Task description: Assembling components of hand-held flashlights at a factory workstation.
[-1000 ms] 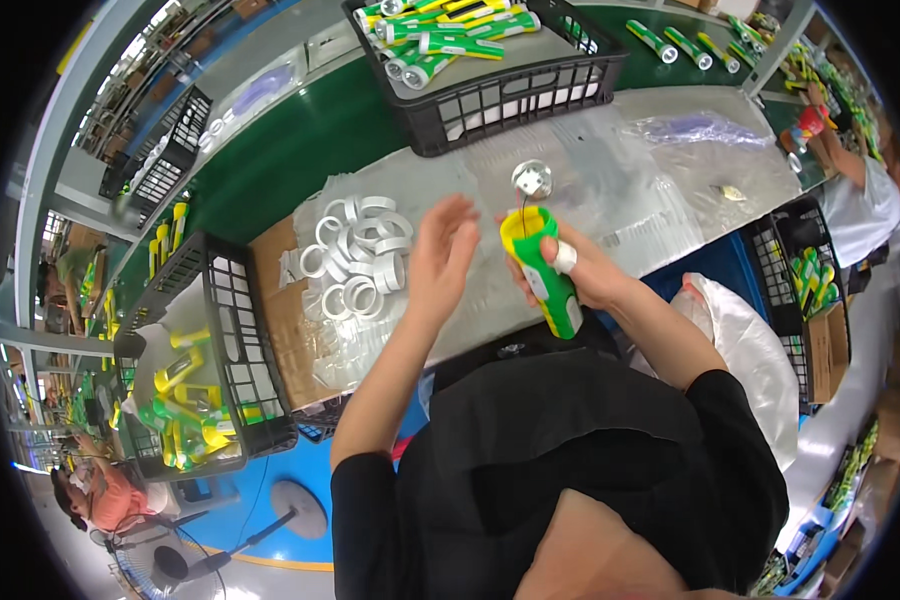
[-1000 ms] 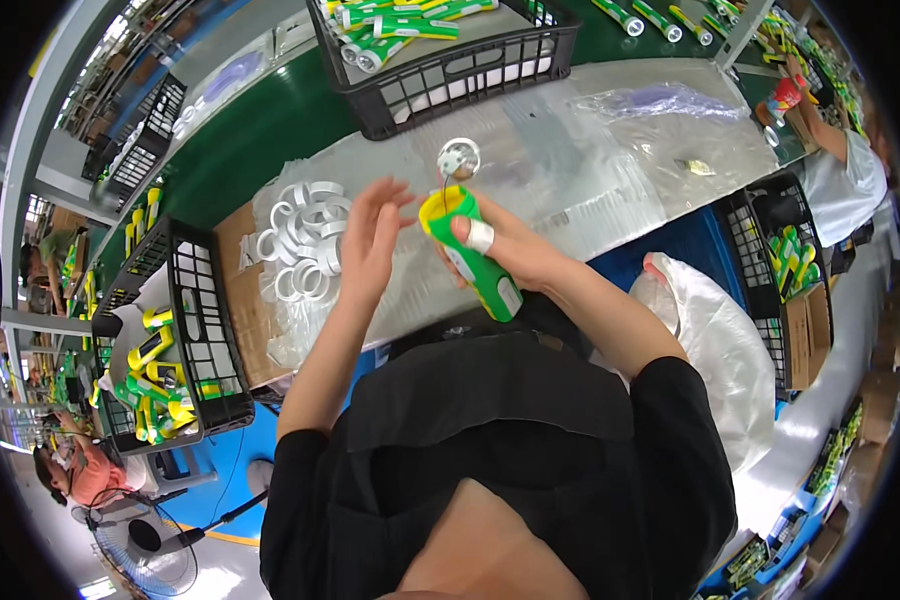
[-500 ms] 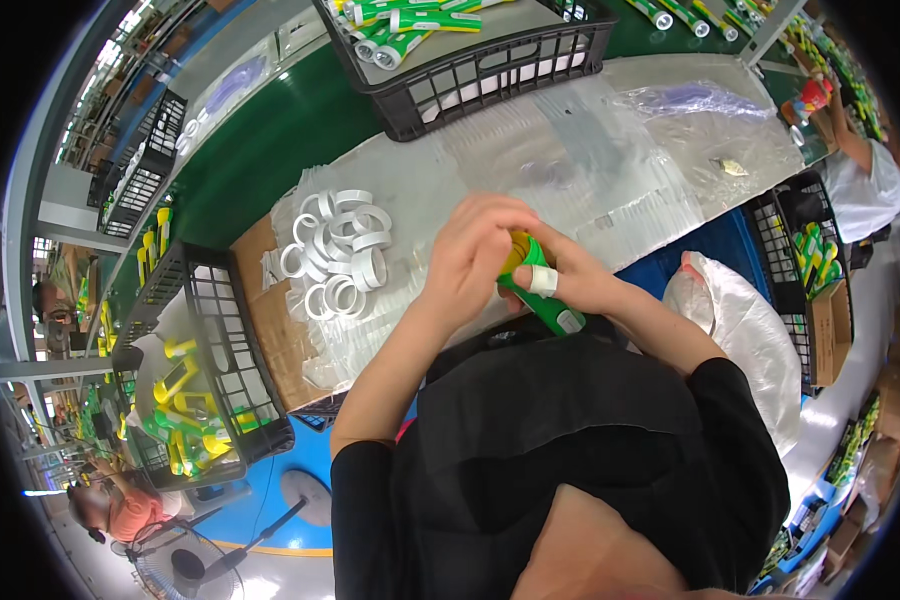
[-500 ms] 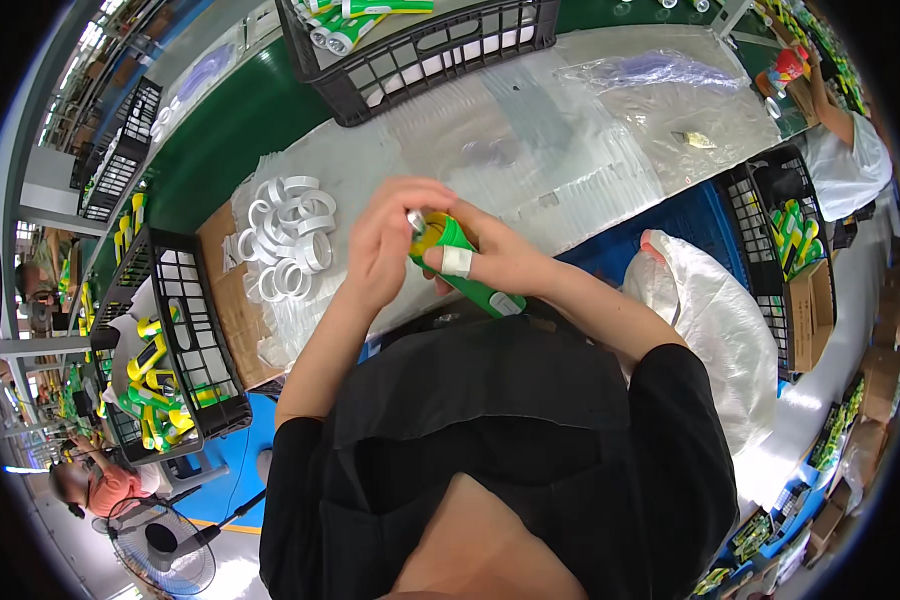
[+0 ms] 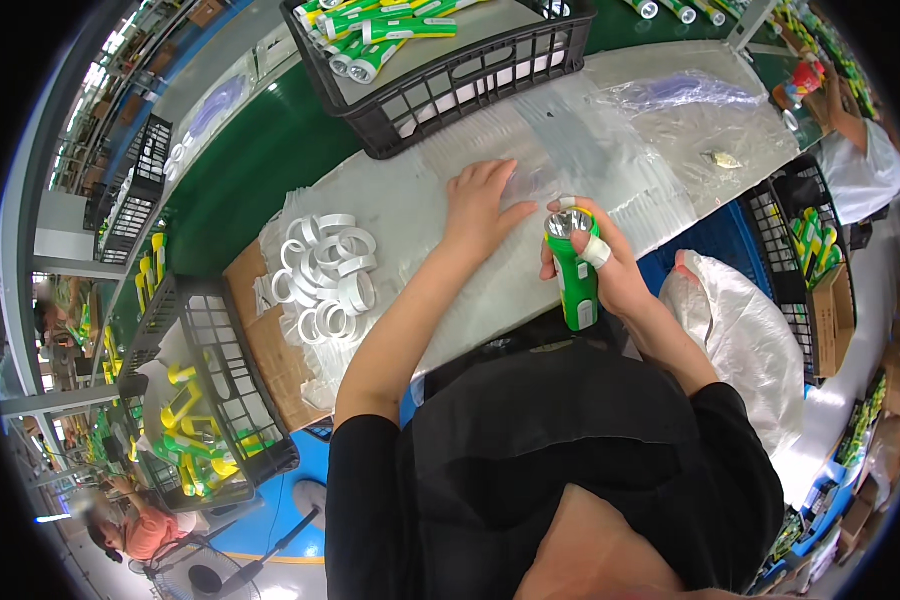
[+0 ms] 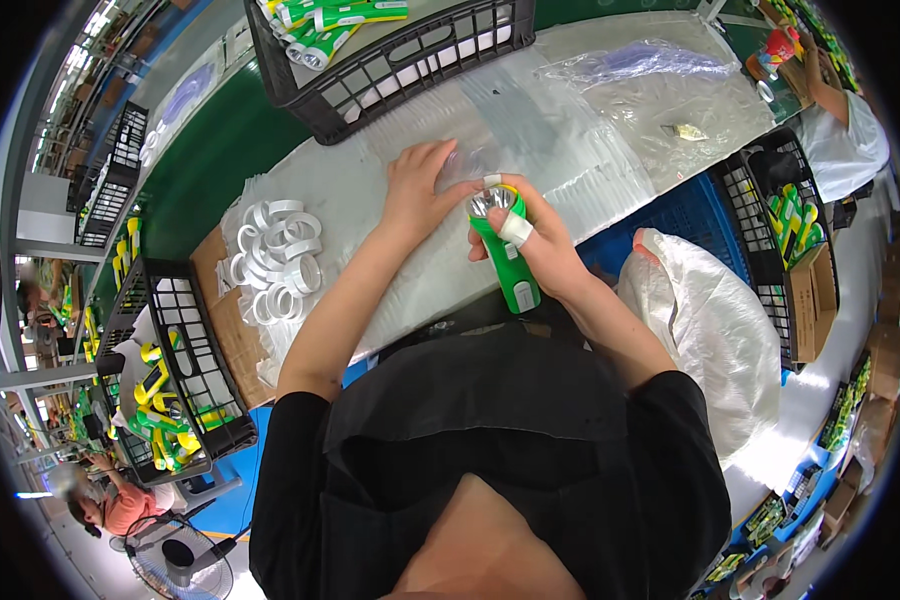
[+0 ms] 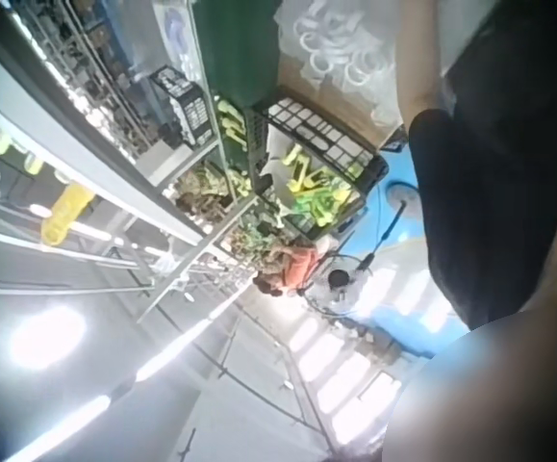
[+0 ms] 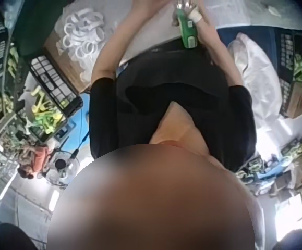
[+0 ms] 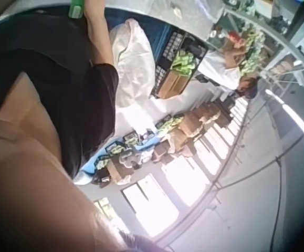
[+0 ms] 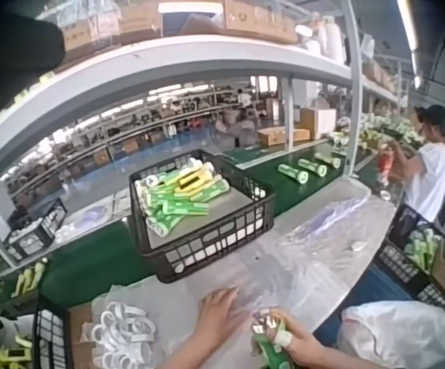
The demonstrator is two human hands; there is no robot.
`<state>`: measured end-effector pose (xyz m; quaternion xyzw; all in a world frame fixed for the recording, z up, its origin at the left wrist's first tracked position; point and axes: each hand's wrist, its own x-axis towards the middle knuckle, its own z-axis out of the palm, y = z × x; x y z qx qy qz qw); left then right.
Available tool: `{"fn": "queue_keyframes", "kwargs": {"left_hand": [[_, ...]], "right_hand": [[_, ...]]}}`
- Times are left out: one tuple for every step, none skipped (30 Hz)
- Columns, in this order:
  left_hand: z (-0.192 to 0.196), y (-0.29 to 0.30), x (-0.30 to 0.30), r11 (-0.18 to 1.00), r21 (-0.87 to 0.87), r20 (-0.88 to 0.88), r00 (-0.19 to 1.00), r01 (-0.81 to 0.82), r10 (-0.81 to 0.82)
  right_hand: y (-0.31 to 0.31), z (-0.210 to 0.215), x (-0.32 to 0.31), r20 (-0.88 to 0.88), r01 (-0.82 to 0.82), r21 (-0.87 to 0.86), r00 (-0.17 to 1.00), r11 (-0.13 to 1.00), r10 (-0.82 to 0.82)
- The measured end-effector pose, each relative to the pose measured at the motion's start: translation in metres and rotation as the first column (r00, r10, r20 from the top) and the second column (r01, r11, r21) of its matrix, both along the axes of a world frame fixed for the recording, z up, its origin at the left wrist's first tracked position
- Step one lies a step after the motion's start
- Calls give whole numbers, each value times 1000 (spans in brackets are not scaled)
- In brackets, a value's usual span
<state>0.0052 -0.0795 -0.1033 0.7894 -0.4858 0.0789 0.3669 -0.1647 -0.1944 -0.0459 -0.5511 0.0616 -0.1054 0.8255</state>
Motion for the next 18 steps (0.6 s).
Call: {"fn": "queue_keyframes", "kwargs": {"left_hand": [[-2, -1, 2, 999, 43, 40, 999, 21, -23], [-3, -1, 5, 999, 43, 40, 999, 22, -23], [-5, 0, 9, 999, 7, 25, 999, 34, -34], [1, 0, 9, 998, -27, 8, 999, 51, -51], [6, 4, 5, 998, -27, 8, 999, 51, -51], [12, 11, -1, 988, -148, -183, 981, 39, -66], [24, 18, -9, 965, -262, -364, 926, 3, -102], [39, 26, -18, 966, -258, -365, 926, 2, -99], [58, 35, -31, 943, -327, -364, 911, 68, -192], [70, 45, -42, 912, -392, -358, 892, 123, -275], [74, 55, -47, 914, -388, -360, 894, 115, -265], [77, 63, -51, 934, -321, -183, 957, 157, -224], [79, 72, -52, 954, -241, 9, 983, 180, -184], [80, 79, -54, 957, -234, 11, 985, 169, -171], [79, 85, -54, 957, -249, 55, 989, 146, -136], [79, 91, -55, 956, -267, 98, 990, 124, -101], [77, 95, -55, 958, -264, 98, 991, 114, -91], [75, 96, -53, 937, -308, 69, 986, 163, -149]], "right_hand": [[-2, 0, -3, -15, -14, -18, 1000, 1000, 14], [-2, 1, -4, -29, -32, -36, 999, 999, 31], [-2, 1, -2, -29, -35, -36, 999, 999, 34], [-4, 1, 0, -17, -43, -37, 999, 998, 42], [-5, 2, 1, -5, -54, -37, 999, 998, 54], [-3, 4, 2, -5, -57, -36, 998, 998, 57], [-2, 7, 3, -6, -90, -41, 996, 995, 90], [1, 7, 7, -7, -123, -45, 992, 991, 122], [4, 7, 10, -8, -118, -42, 993, 992, 118], [10, 7, 13, 4, -135, -34, 991, 990, 136], [16, 7, 16, 18, -156, -27, 987, 987, 157], [21, 10, 18, 17, -165, -23, 986, 986, 165], [25, 15, 22, 33, -229, -38, 973, 973, 230], [30, 19, 25, 49, -290, -55, 955, 955, 293], [34, 22, 28, 53, -301, -50, 951, 952, 304], [38, 24, 31, 24, -353, -67, 935, 933, 355], [43, 24, 33, -4, -402, -82, 915, 912, 403], [47, 22, 35, -3, -411, -79, 911, 908, 412]]}}
